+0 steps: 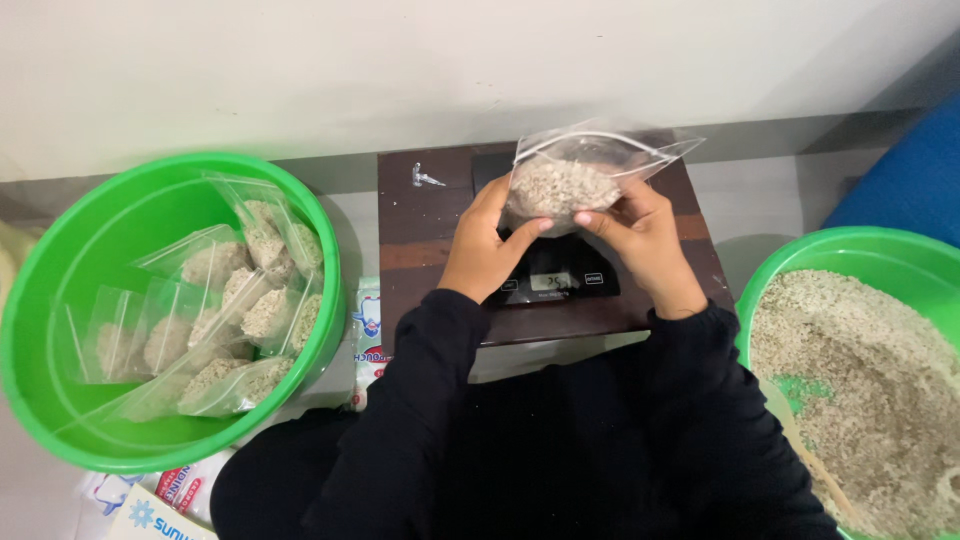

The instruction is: The person scoops grain into plastic bags, weighs each bag on a digital scale, and seals the bags.

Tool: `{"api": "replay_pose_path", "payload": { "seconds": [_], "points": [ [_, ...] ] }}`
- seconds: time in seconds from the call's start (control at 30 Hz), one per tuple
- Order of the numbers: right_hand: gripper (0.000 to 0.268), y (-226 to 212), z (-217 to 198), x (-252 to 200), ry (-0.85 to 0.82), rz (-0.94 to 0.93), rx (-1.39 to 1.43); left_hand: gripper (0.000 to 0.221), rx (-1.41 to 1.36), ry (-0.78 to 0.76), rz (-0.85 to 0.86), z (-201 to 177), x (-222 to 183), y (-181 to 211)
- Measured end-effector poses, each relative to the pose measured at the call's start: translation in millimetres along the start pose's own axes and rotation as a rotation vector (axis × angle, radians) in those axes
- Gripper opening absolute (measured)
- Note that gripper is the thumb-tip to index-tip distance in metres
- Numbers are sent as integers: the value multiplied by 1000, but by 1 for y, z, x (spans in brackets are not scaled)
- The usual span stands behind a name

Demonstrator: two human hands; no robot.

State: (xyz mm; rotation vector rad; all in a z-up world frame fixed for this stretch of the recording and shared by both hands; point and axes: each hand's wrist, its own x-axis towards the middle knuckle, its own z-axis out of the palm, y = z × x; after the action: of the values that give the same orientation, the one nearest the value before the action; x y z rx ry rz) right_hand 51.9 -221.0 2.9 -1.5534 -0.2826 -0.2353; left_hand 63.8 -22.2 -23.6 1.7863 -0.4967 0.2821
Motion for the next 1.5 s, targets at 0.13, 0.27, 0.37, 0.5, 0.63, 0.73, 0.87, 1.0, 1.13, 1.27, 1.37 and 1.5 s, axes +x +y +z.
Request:
{"api": "replay_pose_path", "payload": {
  "seconds": [0.13,0.27,0.37,0.5,0.63,0.73,0.87,1.0,1.13,1.27,1.37,1.5],
  "points": [
    [39,-5,-16,-13,79,8,3,64,28,-33,43,7,-5,51],
    [41,-21,-42,-37,150,-54,-36,99,141,-1,155,44,-11,85],
    [43,-28,-76,-73,199,-51,-87,119,135,49,193,95,-21,103],
    [47,-58,-112,-117,152,-88,-268,133,116,108,195,149,-33,119],
    [63,-78,-154,-161,148,-10,-89,132,12,-5,125,189,-39,128],
    [54,-60,-216,-200,174,32,-109,109,-146,-204,66,209,-47,133],
    [42,7,-282,-260,37,765,-997,85,-223,-278,68,231,-58,109],
    [43,117,-318,-323,-352,1108,-1372,88,-418,-323,-38,249,-67,75],
    [20,166,-332,-340,-352,944,-1477,85,-603,-357,-137,257,-65,77],
    [18,163,-332,-325,-186,870,-1435,106,-401,-363,-71,256,-58,98],
    [20,131,-331,-317,-72,852,-1282,105,-248,-429,-6,251,-47,113],
    [31,35,-326,-294,187,883,-888,100,-10,-537,143,259,-41,107]
  ]
}}
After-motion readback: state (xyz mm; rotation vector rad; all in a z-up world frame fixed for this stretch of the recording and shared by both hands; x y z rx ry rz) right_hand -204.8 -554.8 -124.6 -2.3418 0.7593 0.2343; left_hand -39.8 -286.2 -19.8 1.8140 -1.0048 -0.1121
